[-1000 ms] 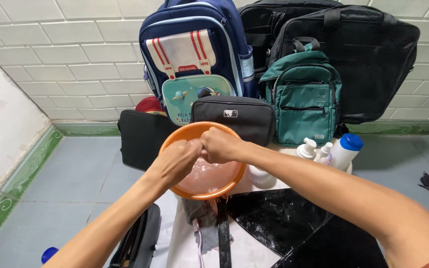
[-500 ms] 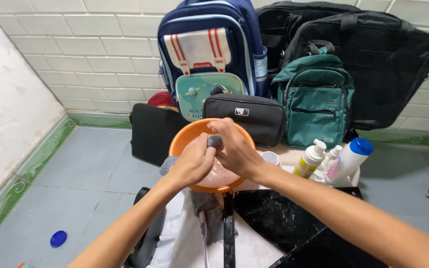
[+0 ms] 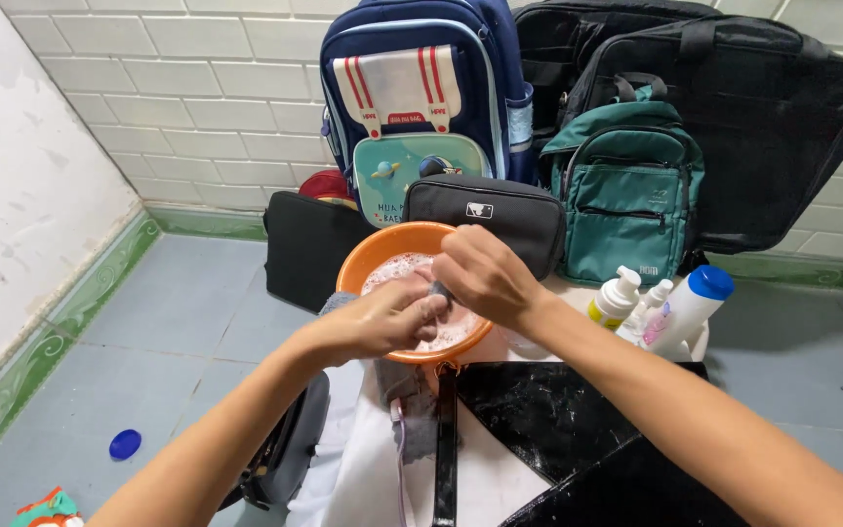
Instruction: Cleaning a black leather bag using a cloth, toothbrush, and soapy water.
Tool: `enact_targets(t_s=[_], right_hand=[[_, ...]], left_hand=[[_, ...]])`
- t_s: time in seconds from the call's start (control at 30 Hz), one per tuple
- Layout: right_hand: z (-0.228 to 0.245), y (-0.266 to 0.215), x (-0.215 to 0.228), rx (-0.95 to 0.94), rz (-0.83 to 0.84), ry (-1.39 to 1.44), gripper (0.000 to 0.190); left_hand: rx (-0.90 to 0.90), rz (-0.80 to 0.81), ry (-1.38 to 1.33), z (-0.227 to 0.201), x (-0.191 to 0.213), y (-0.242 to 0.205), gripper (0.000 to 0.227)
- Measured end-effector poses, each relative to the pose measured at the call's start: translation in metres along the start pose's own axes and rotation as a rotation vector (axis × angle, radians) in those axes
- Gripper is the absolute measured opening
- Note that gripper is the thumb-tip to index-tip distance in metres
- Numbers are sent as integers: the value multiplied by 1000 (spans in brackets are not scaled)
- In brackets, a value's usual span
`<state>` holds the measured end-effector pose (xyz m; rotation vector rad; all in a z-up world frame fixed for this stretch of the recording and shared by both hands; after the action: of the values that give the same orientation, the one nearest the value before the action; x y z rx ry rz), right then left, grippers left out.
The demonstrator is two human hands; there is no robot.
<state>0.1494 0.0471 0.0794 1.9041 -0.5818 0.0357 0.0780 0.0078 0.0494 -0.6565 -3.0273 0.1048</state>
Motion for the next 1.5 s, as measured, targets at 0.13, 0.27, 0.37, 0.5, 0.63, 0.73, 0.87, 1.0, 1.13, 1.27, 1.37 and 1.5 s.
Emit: enact_targets(t_s=[0.13, 0.27, 0.37, 0.5, 0.63, 0.73, 0.87, 1.0, 1.13, 1.27, 1.37, 1.5], right_hand=[[-18, -54, -69, -306, 409, 34, 14], [-27, -143, -127, -932, 905, 256, 12], [-5, -113, -82, -1824, 872, 761, 5], [-13, -47, -52, -1775, 649, 947, 24], [-40, 36, 14, -1269, -83, 683, 52], [-27, 29, 20, -990, -240, 288, 33], [3, -51, -29, -1344, 319, 393, 53], [73, -39, 43, -1779, 157, 678, 42], [105, -79, 114, -1724, 76, 588, 30], [130, -120, 171, -1760, 52, 677, 39], [140, -124, 202, -1644, 81, 706, 52], [144, -135, 232, -1654, 136, 599, 59]], left_hand=[[-260, -446, 1079, 36, 45, 34, 24], [-870, -744, 1904, 63, 48, 50, 11], [-1176, -770, 1903, 41, 40, 35, 18], [-1173, -887, 1873, -10, 35, -2, 18], [-896, -1217, 1721, -25, 59, -24, 22], [-702, -1281, 1438, -16, 66, -41, 29], [-504, -1152, 958, 10, 46, -61, 28], [-680, -1055, 932, 0, -32, -104, 38], [-573, -802, 717, 3, -104, -106, 33], [-374, -490, 423, 59, -151, -89, 35], [-356, -598, 371, 63, -178, -85, 10], [-196, -531, 92, 102, -210, -70, 13]])
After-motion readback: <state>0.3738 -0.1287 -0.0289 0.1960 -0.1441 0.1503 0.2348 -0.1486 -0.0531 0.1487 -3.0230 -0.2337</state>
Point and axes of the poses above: each hand's wrist, its own y-axis towards the middle knuckle, its own x-axis out of the back of the hand, z = x × y, the point moved 9 cm from there along y, towards the middle knuckle, and after that the axes turned 11 degrees about -z, right-handed, at the moved point
